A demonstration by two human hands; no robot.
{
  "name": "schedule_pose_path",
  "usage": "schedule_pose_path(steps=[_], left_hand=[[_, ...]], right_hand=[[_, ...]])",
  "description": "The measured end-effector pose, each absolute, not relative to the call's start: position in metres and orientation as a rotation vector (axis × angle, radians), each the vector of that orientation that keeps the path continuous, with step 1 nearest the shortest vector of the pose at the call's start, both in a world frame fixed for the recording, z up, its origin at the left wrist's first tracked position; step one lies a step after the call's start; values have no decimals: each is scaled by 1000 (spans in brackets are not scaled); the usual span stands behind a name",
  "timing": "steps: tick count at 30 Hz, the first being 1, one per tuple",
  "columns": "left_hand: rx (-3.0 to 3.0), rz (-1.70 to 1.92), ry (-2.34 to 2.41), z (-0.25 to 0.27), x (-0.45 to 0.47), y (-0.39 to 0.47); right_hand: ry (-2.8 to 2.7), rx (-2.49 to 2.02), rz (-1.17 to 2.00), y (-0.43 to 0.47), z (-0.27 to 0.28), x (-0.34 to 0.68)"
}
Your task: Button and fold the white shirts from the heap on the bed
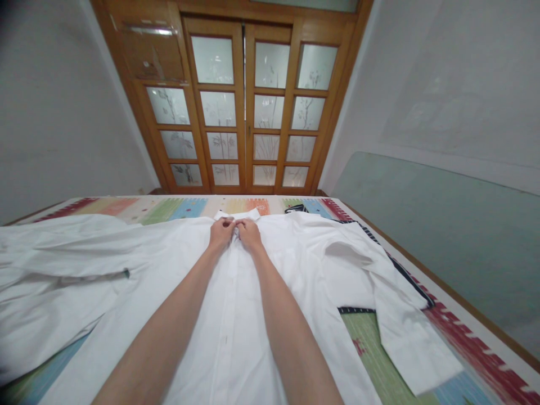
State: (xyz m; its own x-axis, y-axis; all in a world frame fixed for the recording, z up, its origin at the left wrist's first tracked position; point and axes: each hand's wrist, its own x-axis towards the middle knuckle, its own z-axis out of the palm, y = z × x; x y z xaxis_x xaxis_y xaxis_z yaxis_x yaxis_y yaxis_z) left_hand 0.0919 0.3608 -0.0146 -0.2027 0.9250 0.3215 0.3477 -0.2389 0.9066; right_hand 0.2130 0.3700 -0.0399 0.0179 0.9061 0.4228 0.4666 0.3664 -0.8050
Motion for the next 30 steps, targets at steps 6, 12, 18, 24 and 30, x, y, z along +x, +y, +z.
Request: schedule_pose_path(steps=[6,12,18,24,30], left_hand=[[1474,1433,1479,-19,87,367],[1414,1421,1406,-22,82,370],[1358,1441,1331,-26,82,374],[1320,1465,1274,-34,81,381],[1302,1460,1240,-39,80,386]], right_hand=[[-1565,-1226,552,372,-42,211],[-1535,-1208,524,369,-41,209],[-1509,-1243,454,361,-36,207],[-1608,-1296,325,354,-29,206],[-1646,-1380,273,351,-28,205]])
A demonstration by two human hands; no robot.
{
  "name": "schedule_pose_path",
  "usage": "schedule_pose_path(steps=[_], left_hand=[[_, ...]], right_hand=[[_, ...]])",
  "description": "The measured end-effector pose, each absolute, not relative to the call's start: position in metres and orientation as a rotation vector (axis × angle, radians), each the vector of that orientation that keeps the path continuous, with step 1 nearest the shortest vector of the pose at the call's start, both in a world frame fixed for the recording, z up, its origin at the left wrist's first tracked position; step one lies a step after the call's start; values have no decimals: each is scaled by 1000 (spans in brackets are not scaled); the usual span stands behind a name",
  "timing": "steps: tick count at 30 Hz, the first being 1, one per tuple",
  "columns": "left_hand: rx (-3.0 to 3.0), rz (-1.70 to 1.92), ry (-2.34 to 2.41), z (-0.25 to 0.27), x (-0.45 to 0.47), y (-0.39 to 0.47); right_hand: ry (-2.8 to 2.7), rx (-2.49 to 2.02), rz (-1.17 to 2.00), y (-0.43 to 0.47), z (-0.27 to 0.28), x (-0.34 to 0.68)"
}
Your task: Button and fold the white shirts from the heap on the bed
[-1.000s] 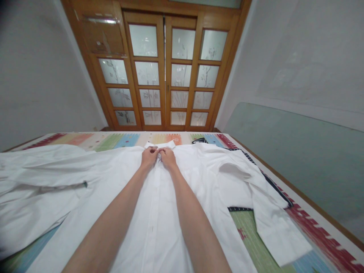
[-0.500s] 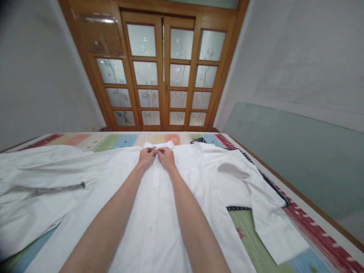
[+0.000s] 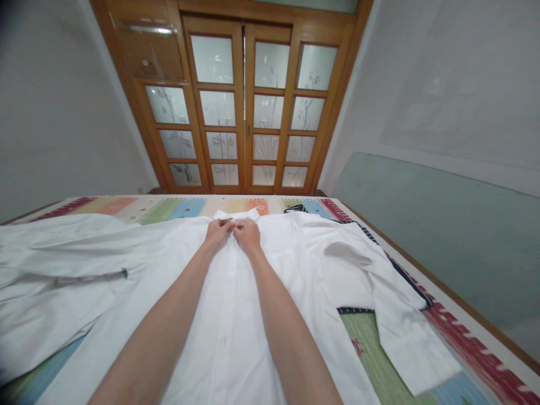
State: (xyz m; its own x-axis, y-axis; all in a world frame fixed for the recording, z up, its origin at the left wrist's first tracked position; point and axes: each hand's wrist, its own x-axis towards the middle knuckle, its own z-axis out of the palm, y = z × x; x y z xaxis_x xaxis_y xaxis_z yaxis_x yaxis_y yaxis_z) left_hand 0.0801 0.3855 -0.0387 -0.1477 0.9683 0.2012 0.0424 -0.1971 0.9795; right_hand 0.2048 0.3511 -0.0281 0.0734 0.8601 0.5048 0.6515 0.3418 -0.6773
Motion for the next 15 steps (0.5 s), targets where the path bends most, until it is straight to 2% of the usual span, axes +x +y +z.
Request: schedule_pose_path(steps=[7,15], left_hand=[[1303,1452,1235,-38,82,385],[1323,1475,1321,-38,78,384]], right_hand=[[-1674,-1493,179,346,-27,199],[-1773,-1399,172,346,-26,200]])
